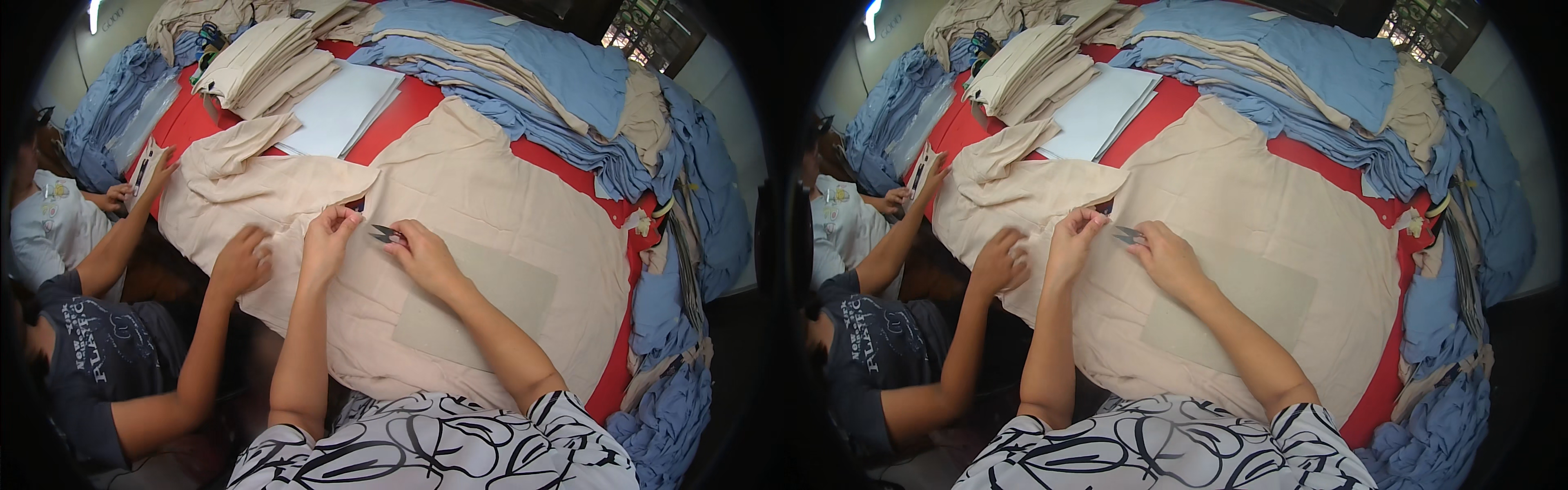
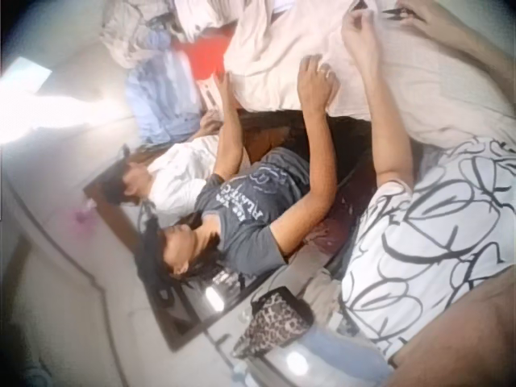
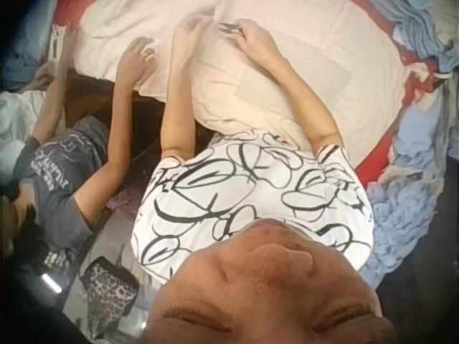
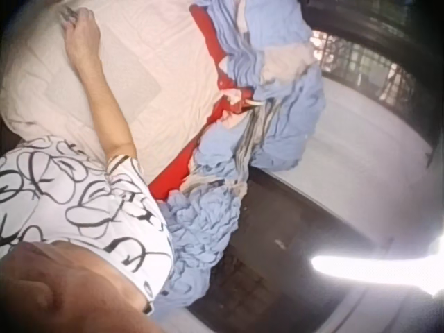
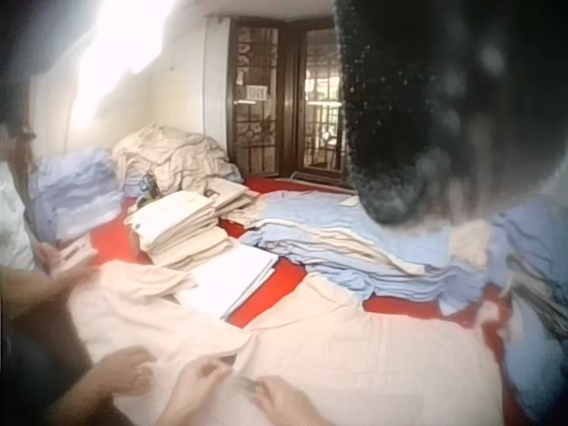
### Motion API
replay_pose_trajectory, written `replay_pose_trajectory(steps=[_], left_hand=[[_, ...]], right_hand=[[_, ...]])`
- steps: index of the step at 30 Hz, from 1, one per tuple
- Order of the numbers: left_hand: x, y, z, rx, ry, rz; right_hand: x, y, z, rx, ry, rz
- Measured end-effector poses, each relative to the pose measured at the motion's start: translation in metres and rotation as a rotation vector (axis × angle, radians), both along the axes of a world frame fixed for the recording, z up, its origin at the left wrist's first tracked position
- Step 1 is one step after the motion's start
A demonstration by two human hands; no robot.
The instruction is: The person folds a garment over a cardboard template, attaches tags, and places it into a plastic bag.
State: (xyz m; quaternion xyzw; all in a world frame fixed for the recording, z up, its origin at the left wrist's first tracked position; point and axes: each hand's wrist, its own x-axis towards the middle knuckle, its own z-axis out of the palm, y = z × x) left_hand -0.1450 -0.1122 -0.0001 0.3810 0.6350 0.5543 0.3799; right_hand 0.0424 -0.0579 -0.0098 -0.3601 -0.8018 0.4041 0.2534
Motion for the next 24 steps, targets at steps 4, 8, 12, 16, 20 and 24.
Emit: replay_pose_trajectory(steps=[4,8,12,16,20,24], left_hand=[[0.002,0.004,-0.006,0.042,-0.072,-0.009],[0.005,0.002,-0.007,0.004,-0.099,-0.031],[0.009,0.005,-0.006,-0.005,-0.134,-0.028],[0.006,0.002,-0.014,0.032,0.019,0.048],[0.002,-0.035,0.006,-0.044,0.279,0.084],[-0.007,-0.089,0.039,-0.309,0.381,-0.478]], right_hand=[[-0.013,-0.001,-0.004,0.052,-0.045,-0.039],[-0.011,0.001,-0.005,0.061,-0.063,-0.013],[-0.007,0.003,-0.004,-0.006,-0.073,-0.020],[0.014,0.018,-0.007,-0.014,0.055,-0.153],[0.129,0.098,-0.002,0.326,-0.041,-0.688],[0.348,0.178,-0.022,0.520,-0.480,-1.286]])
